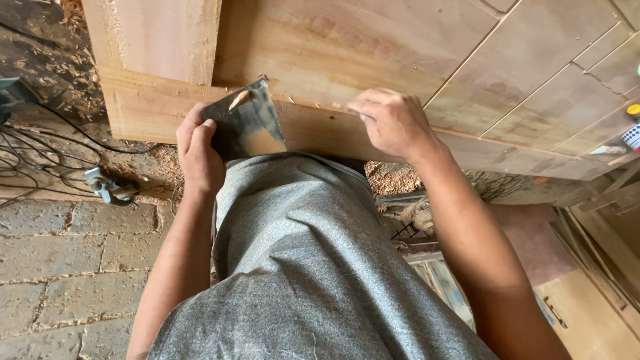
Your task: The person applies wood filler into the grooves of a wooden panel using a putty knife and a scraper. They repeatedly scoop filler and press it into the grooves, then scrape off excess material. The person works along the edges and inner sections of the panel, occasionally cleaning the tools.
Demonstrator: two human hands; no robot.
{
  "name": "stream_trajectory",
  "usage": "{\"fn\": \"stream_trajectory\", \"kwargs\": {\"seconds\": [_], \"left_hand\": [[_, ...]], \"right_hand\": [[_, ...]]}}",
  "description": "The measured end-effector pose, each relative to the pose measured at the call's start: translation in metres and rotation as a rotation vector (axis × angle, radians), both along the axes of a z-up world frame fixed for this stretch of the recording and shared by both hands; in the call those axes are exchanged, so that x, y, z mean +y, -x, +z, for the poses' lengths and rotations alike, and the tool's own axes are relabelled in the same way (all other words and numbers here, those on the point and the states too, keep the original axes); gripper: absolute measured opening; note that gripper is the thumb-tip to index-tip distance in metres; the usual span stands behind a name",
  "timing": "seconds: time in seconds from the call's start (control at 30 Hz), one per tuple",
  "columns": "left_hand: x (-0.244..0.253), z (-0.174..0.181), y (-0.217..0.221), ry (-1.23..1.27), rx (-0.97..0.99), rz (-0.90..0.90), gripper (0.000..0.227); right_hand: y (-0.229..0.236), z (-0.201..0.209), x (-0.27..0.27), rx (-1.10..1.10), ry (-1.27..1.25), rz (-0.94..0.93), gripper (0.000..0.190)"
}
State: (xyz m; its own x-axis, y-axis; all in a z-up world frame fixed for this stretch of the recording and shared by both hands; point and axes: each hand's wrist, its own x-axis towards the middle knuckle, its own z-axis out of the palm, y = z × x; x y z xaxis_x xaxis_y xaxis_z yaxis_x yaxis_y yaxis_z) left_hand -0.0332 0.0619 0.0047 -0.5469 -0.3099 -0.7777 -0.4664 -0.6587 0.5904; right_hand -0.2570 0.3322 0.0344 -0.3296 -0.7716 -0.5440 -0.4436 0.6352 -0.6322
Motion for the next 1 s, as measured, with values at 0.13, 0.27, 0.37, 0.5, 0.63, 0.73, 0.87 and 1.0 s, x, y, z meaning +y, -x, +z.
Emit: {"fn": "stream_trajectory", "kwargs": {"seconds": [0.13,0.27,0.37,0.5,0.63,0.73,0.87,1.0], "left_hand": [[0.003,-0.002,-0.001,-0.062,0.02,0.029,0.022],[0.01,-0.002,0.003,0.009,-0.013,-0.073,0.014],[0.016,-0.001,0.006,0.009,-0.009,-0.092,0.015],[0.021,0.002,0.008,0.017,-0.017,-0.136,0.019],[0.029,0.003,0.024,-0.095,0.056,-0.031,0.022],[0.042,0.007,0.049,-0.035,-0.005,-0.17,0.013],[0.078,0.025,0.109,-0.311,0.18,-0.003,0.018],[0.11,0.066,0.151,-0.494,0.27,0.071,0.022]], "right_hand": [[-0.018,0.002,0.009,0.342,-0.032,-0.115,0.022],[-0.054,-0.003,0.005,0.451,-0.001,-0.129,0.025],[-0.056,-0.002,0.007,0.329,-0.037,-0.105,0.029],[-0.016,0.004,0.011,-0.022,-0.176,0.032,0.032],[0.03,0.032,0.01,-0.283,-0.303,-0.123,0.029],[0.025,0.074,0.005,-0.215,-0.016,-0.539,0.03],[0.004,0.123,-0.003,-0.049,0.361,-0.96,0.037],[-0.02,0.146,-0.005,0.027,0.778,-1.065,0.038]]}}
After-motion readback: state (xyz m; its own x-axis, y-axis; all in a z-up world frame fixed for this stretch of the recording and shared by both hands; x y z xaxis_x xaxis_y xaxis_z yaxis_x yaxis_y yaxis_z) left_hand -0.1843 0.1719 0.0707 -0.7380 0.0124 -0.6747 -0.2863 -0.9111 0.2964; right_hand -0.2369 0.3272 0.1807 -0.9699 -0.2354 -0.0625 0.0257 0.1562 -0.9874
